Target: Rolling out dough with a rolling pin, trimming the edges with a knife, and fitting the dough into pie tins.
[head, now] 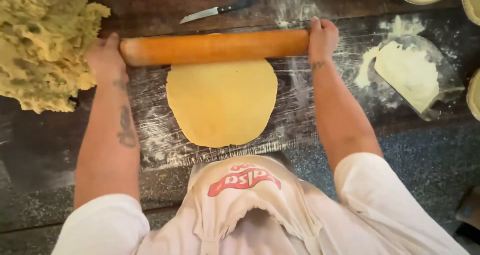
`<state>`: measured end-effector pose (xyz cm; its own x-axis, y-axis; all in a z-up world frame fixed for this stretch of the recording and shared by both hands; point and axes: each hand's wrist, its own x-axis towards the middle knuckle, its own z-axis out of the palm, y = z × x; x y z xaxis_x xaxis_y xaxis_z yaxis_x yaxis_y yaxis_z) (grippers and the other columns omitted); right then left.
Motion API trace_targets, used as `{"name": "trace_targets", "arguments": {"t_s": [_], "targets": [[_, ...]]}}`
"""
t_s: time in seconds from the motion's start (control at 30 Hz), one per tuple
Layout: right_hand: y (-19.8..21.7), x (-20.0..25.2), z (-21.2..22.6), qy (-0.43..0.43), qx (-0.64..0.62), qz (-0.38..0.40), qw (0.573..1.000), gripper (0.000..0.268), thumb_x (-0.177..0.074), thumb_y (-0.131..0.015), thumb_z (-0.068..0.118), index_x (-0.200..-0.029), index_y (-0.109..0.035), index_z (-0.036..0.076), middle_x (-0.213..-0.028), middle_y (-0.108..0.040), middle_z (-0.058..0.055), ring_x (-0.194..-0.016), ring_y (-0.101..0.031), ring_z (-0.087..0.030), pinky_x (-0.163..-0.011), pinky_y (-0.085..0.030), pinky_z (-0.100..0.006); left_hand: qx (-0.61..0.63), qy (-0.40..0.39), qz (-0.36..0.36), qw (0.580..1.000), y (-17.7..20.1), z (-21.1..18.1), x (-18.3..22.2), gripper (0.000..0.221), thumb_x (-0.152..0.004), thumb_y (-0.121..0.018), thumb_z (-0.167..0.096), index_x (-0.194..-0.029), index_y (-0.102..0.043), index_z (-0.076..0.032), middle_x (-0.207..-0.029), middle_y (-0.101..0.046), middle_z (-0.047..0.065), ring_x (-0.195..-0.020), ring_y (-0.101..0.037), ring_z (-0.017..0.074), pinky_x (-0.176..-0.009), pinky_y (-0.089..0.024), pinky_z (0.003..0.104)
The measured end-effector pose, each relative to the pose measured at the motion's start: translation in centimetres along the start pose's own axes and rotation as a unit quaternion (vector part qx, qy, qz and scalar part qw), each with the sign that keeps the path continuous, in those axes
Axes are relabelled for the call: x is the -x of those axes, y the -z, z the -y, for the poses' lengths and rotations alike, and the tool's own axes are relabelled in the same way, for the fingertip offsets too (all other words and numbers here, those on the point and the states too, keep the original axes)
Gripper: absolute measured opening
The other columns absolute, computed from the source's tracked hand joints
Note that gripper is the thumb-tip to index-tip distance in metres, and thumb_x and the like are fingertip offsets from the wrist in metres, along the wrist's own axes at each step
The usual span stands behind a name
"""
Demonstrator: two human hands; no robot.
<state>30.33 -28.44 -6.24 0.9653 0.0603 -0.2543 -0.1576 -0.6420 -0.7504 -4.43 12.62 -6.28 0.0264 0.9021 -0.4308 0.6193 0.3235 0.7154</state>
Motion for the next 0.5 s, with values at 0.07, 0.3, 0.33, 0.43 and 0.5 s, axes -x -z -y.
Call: {"name": "trace_targets", "arguments": {"t_s": [0.07, 0.3, 0.33, 0.43, 0.5], "targets": [[0.7, 1.1, -2.4, 0.064, 0.056, 0.018, 0.996, 0.033, -0.105, -0.061, 0.032, -0.08, -0.052, 0.011, -0.082, -0.046, -0.011, -0.085, -0.041, -0.031, -0.078, -0.033, -0.046, 0.02, -0.085, -0.023, 0.996, 0.2, 2.8, 0.7, 0.024, -0.093, -0.079, -0.034, -0.086, -0.067, -0.014, -0.082, -0.067, 0.004, -0.082, -0.065, 0.019, -0.075, -0.052, 0.039], [5.4, 10.4, -7.2, 0.035, 0.174, 0.078, 0.981, 0.041, -0.101, -0.06, 0.039, -0.09, -0.075, 0.002, -0.094, -0.071, -0.025, -0.104, -0.064, -0.048, -0.092, -0.046, -0.058, -0.092, -0.147, -0.005, 0.985, 4.9, 14.3, 4.3, 0.032, -0.097, -0.078, -0.034, -0.089, -0.076, -0.004, -0.089, -0.07, 0.021, -0.095, -0.069, 0.0376, -0.084, -0.051, 0.043], [4.7, 8.5, -6.1, 0.032, 0.177, 0.082, 0.98, 0.041, -0.101, -0.06, 0.039, -0.09, -0.075, 0.002, -0.094, -0.071, -0.025, -0.104, -0.064, -0.048, -0.092, -0.046, -0.058, -0.096, -0.141, -0.004, 0.985, 4.1, 12.5, 3.7, 0.032, -0.097, -0.078, -0.034, -0.089, -0.076, -0.004, -0.089, -0.07, 0.021, -0.095, -0.069, 0.0376, -0.084, -0.051, 0.043], [1.6, 1.7, -5.4, 0.107, 0.148, 0.036, 0.983, 0.042, -0.101, -0.061, 0.038, -0.09, -0.074, 0.0, -0.095, -0.07, -0.025, -0.104, -0.064, -0.048, -0.095, -0.045, -0.058, -0.005, -0.158, -0.01, 0.987, 1.6, 7.3, 1.6, 0.033, -0.093, -0.08, -0.036, -0.098, -0.078, -0.004, -0.092, -0.071, 0.017, -0.097, -0.07, 0.0345, -0.088, -0.052, 0.047], [-1.3, -4.1, -8.6, 0.139, 0.148, 0.001, 0.979, 0.033, -0.093, -0.069, 0.044, -0.083, -0.079, 0.014, -0.089, -0.073, -0.015, -0.1, -0.068, -0.038, -0.091, -0.051, -0.048, 0.041, -0.156, -0.055, 0.985, 0.3, 5.3, 0.8, 0.028, -0.089, -0.08, -0.037, -0.09, -0.078, -0.008, -0.085, -0.073, 0.01, -0.088, -0.075, 0.0278, -0.087, -0.057, 0.036]]}}
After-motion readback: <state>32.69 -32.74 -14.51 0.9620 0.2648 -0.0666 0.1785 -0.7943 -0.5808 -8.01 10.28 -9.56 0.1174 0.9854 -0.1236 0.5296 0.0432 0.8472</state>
